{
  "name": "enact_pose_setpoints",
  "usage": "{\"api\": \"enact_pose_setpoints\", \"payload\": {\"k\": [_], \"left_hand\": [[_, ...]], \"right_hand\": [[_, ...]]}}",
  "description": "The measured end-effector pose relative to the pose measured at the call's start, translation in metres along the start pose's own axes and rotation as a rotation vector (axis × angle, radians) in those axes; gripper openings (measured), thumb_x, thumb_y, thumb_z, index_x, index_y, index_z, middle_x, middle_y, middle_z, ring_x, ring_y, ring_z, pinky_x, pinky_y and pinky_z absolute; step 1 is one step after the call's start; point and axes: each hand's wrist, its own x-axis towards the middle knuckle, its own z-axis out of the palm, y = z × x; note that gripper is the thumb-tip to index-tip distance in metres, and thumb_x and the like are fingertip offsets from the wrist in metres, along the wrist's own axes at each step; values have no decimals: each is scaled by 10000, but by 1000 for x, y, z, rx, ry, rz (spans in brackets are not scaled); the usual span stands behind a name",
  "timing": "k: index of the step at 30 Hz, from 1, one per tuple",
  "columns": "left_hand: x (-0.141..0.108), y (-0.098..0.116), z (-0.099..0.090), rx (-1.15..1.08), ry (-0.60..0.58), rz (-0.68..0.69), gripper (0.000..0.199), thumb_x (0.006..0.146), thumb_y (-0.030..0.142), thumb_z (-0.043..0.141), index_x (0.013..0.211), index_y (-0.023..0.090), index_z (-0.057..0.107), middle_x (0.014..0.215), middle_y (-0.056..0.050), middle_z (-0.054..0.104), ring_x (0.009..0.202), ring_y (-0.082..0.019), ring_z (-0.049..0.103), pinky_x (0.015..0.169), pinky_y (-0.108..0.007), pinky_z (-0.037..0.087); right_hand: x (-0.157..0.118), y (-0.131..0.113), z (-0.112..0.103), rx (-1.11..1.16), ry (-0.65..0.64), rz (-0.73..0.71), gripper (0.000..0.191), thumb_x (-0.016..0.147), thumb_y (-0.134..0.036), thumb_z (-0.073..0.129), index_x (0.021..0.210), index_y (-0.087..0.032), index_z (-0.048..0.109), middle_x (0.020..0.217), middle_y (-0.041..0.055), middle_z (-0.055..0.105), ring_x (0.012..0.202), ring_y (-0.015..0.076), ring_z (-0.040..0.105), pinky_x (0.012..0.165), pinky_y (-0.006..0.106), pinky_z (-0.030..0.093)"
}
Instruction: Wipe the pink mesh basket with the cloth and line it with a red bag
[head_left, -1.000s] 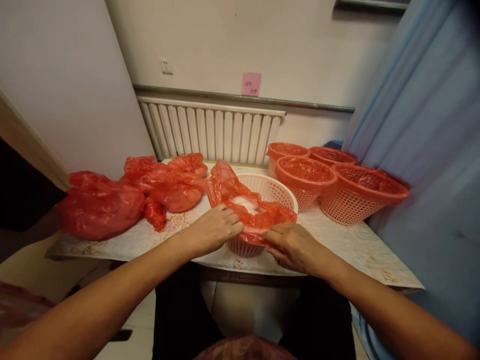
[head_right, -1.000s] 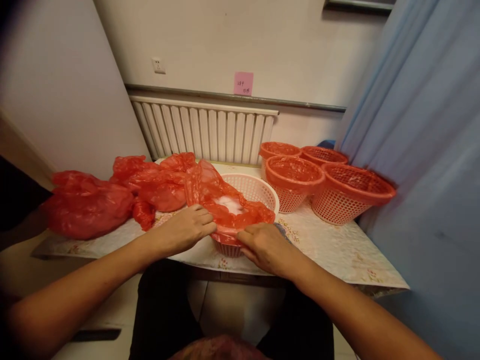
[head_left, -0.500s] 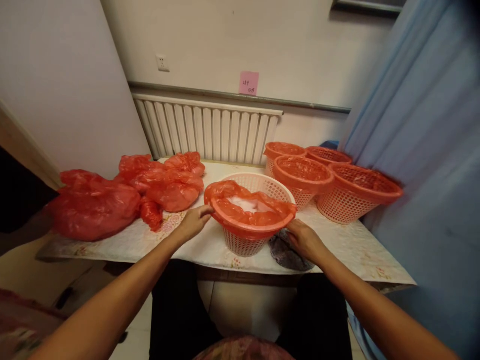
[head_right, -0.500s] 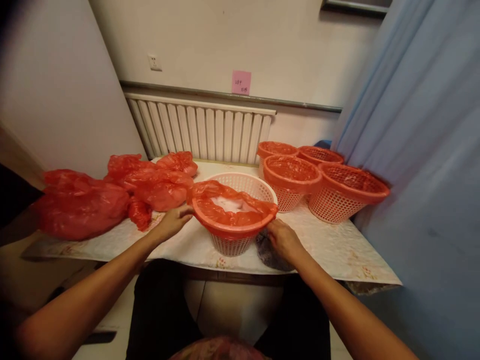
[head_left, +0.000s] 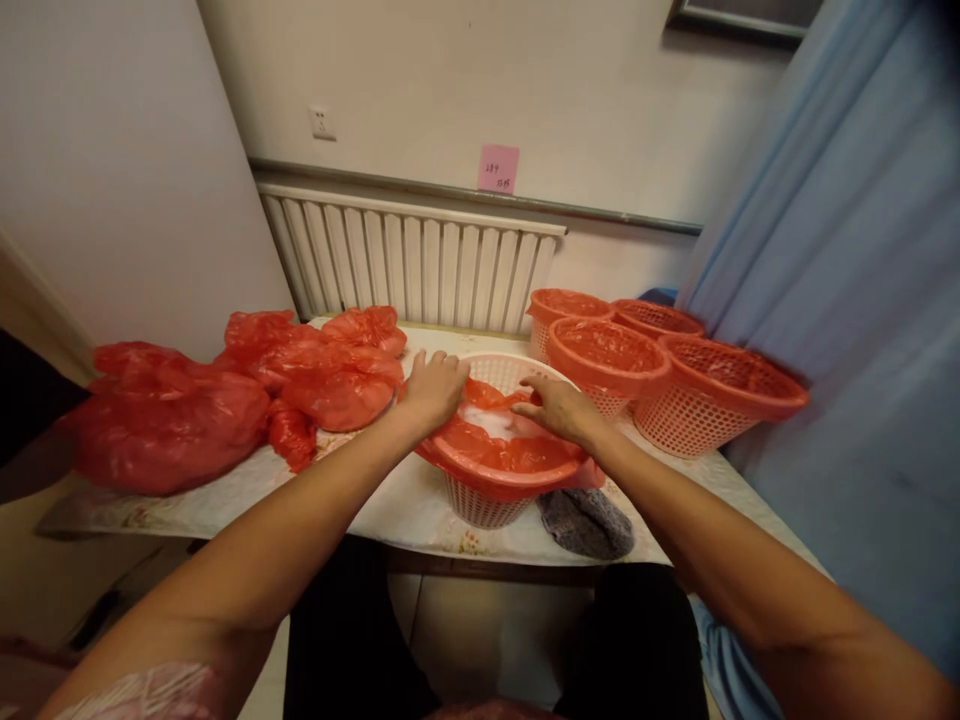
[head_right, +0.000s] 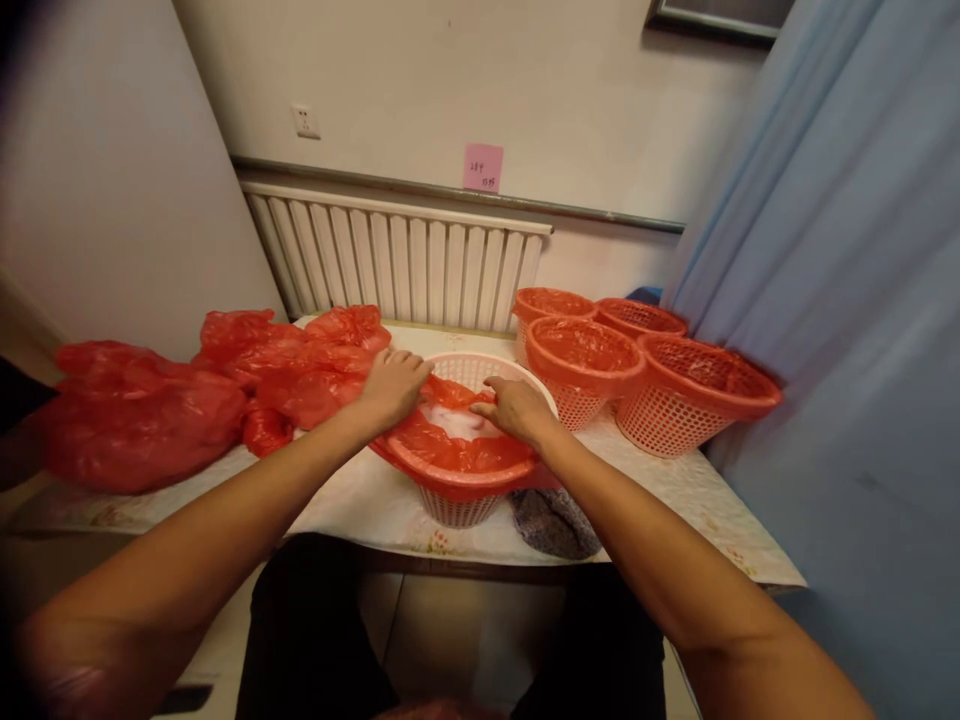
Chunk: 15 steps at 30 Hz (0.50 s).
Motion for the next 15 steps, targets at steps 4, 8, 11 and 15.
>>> {"api": "enact_pose_setpoints", "payload": {"k": [4,8,11,15], "left_hand": [[36,-25,15,-84,-112,-171,244,916,221,436,1015,153,648,963,-146,693,957,-265,628,828,-362,426],[62,-49,28,-154,-43,-272,271,927,209,382,1012,147,633,1031,-150,676,973,-242,618,793,-325,433],[77,-57,41,-238,-29,-306,214,890,182,429,935,137,634,1039,-154,663,1003,-237,599,806,-308,426],[93,-66,55,-403,-54,-320,108,837,207,523,780,157,601,880,-95,662,933,-228,593,750,-283,416]], "right_hand": [[36,22,8,22,-116,142,63,772,-192,641,763,-145,682,661,29,653,623,150,590,647,250,438],[54,54,4,14,108,217,206,862,-211,471,859,-128,660,771,60,663,690,160,576,663,258,416],[64,74,6,7,248,255,249,849,-170,424,935,-102,647,940,131,667,858,206,577,765,298,403],[79,94,11,106,256,295,248,773,-111,445,914,-111,649,909,113,675,864,202,577,778,288,399]]}}
